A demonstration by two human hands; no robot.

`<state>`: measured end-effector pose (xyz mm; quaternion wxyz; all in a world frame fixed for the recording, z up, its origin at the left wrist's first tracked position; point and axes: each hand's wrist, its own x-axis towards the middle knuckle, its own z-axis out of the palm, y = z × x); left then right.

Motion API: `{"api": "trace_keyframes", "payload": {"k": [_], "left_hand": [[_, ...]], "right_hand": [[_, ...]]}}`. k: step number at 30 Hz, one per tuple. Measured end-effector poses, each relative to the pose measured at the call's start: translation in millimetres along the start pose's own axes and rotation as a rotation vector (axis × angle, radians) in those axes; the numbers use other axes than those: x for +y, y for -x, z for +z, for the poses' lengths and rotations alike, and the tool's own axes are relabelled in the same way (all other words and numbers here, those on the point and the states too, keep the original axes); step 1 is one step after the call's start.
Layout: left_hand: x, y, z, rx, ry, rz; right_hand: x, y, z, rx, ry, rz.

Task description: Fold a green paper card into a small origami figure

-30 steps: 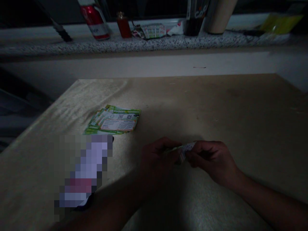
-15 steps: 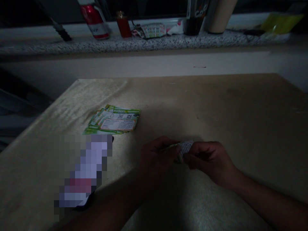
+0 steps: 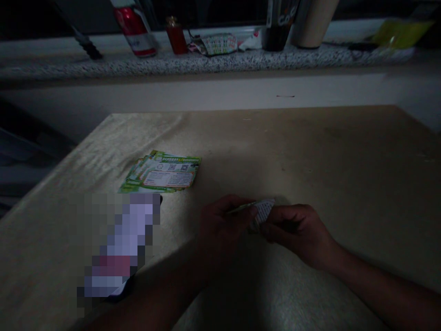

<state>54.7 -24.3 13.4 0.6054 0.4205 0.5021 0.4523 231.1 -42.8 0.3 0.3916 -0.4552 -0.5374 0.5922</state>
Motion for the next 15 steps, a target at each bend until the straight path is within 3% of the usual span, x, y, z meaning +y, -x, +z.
{"api": "trace_keyframes", "payload": {"k": [15], "left_hand": [[-1.3,-1.2,0.1,0.02,0.063,-0.037]], "right_hand": [[4.3,1.3,0.9,-0.057,0.127,-0.04]]}}
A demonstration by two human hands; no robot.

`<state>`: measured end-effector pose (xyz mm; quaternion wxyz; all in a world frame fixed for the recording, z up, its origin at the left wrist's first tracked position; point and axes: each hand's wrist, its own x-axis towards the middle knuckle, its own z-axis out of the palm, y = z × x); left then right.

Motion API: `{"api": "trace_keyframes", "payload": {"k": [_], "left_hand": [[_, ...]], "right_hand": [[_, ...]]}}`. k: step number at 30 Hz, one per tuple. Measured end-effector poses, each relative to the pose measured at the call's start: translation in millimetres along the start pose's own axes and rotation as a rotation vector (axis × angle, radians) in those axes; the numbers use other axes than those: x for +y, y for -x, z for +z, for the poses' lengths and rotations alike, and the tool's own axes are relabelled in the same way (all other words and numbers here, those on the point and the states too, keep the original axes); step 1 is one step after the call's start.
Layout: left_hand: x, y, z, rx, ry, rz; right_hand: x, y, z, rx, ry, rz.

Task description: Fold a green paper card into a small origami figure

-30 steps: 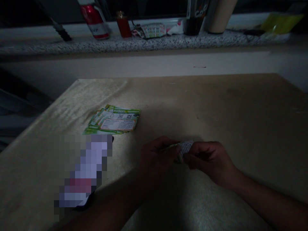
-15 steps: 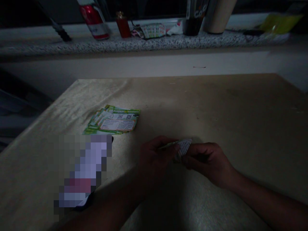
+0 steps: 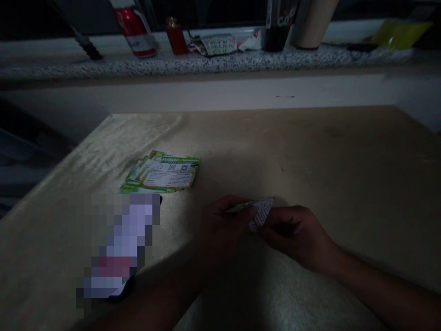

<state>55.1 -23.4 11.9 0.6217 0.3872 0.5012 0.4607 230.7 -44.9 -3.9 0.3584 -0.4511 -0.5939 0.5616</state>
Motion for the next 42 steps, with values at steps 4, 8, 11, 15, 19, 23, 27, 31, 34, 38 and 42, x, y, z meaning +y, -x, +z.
{"api": "trace_keyframes", "payload": {"k": [4,8,11,15,19,23,27,31,34,38,42], "left_hand": [[-3,-2,-0.4,0.003,0.079,-0.013],[-10,-5,-1.3,0.08,0.176,-0.09],[-16,-6,-1.7,0.141,0.179,-0.149],[-20,-5,-1.9,0.086,0.172,-0.169],[-13,-7,-6.3,-0.125,0.216,-0.114],[-2,-10,-15.0,-0.243,0.082,-0.085],[-1,-9,-18.0,-0.273,-0.192,-0.005],[-5,-6,-17.2,-0.317,-0.299,0.004],[-7,-8,-19.2,-0.407,-0.211,-0.026],[-7,-12,-22.1,-0.496,-0.077,-0.064],[-7,-13,-21.6,-0.532,-0.038,-0.065]], "right_hand": [[-3,-1,-1,0.091,0.052,-0.037],[-9,-2,-3,0.247,0.072,-0.104],[-10,-2,-6,0.369,0.076,-0.139],[-5,-1,-10,0.471,0.057,-0.114],[-6,-1,-14,0.51,0.018,-0.097],[-12,-2,-15,0.481,0.017,-0.09],[-12,-3,-12,0.439,-0.008,-0.104],[-7,-3,-10,0.353,-0.072,-0.079],[-6,-2,-11,0.286,-0.151,-0.036],[-6,-1,-12,0.238,-0.222,-0.015],[-7,-1,-12,0.213,-0.233,-0.013]]}}
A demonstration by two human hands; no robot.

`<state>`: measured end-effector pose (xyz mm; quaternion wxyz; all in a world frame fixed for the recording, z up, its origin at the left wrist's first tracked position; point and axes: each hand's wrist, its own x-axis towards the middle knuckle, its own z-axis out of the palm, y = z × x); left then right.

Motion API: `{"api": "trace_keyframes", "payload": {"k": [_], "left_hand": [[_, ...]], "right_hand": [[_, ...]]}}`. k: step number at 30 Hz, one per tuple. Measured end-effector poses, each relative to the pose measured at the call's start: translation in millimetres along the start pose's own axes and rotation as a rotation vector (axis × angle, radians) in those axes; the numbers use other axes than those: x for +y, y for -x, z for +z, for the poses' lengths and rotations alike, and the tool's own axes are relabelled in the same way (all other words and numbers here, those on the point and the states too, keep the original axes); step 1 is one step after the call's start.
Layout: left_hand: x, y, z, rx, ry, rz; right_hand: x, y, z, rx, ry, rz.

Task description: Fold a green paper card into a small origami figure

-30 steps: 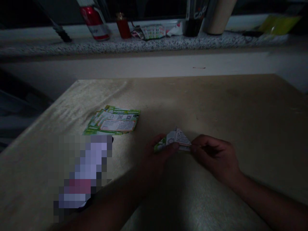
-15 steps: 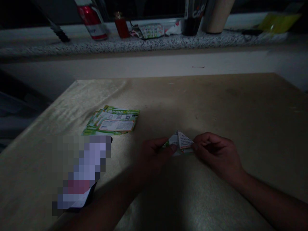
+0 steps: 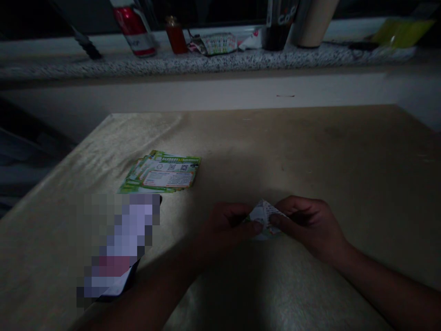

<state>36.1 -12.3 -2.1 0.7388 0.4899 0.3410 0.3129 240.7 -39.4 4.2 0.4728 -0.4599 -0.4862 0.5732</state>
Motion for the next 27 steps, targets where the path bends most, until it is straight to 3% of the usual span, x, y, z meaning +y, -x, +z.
{"api": "trace_keyframes", "payload": {"k": [7,11,17,22,27], "left_hand": [[-3,3,0.0,-0.041,-0.176,0.007],[1,4,2.2,-0.022,-0.331,0.041],[8,4,7.8,0.168,-0.572,0.32],[9,3,8.1,0.193,-0.704,0.534],[11,3,9.1,0.199,-0.779,0.643]], "right_hand": [[1,2,1,-0.126,0.058,0.019],[2,1,0,-0.132,0.101,-0.025],[5,3,0,-0.114,0.287,-0.116],[2,5,2,-0.124,0.432,-0.159],[-2,5,4,-0.112,0.48,-0.202]]}}
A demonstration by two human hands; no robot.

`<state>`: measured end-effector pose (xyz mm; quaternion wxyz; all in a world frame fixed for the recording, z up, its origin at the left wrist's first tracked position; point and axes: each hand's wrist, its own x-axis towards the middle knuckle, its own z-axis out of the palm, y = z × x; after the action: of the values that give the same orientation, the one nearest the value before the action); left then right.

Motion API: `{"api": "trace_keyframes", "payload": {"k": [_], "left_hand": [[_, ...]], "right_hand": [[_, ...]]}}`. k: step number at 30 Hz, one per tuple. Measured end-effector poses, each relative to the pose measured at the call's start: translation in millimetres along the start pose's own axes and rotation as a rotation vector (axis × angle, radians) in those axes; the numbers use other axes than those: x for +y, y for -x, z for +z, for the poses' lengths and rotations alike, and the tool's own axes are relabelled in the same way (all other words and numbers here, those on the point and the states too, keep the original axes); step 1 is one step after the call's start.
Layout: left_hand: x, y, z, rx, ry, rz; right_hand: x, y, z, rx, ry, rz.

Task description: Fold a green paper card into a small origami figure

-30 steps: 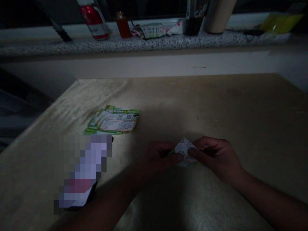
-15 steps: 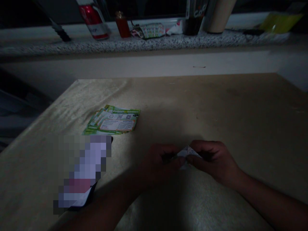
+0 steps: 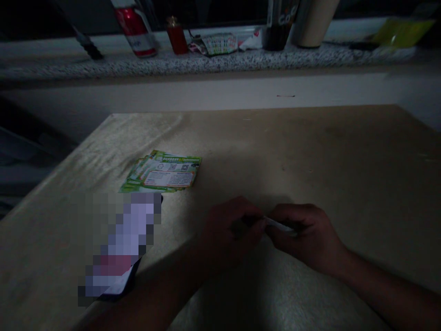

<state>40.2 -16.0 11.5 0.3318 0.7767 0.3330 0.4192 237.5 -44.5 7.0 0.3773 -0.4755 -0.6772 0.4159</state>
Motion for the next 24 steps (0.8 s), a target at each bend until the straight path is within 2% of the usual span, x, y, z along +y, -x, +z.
{"api": "trace_keyframes", "payload": {"k": [4,9,15,21,24], "left_hand": [[-0.1,-1.0,-0.8,-0.018,-0.079,0.16],[-0.7,-2.2,-2.0,0.0,-0.29,0.378],[2.2,-3.1,-4.9,-0.044,-0.312,0.299],[5.0,-6.3,-8.0,-0.081,-0.493,0.447],[5.3,-5.1,-7.3,-0.07,-0.515,0.438]], "right_hand": [[-0.4,0.1,0.2,-0.013,-0.006,0.039],[-4.0,-0.6,0.6,-0.023,-0.052,0.1],[-4.3,1.1,2.5,-0.044,0.008,0.084],[-5.0,2.6,1.7,-0.035,0.066,0.065],[-6.9,1.6,0.2,-0.026,0.058,0.058]]}}
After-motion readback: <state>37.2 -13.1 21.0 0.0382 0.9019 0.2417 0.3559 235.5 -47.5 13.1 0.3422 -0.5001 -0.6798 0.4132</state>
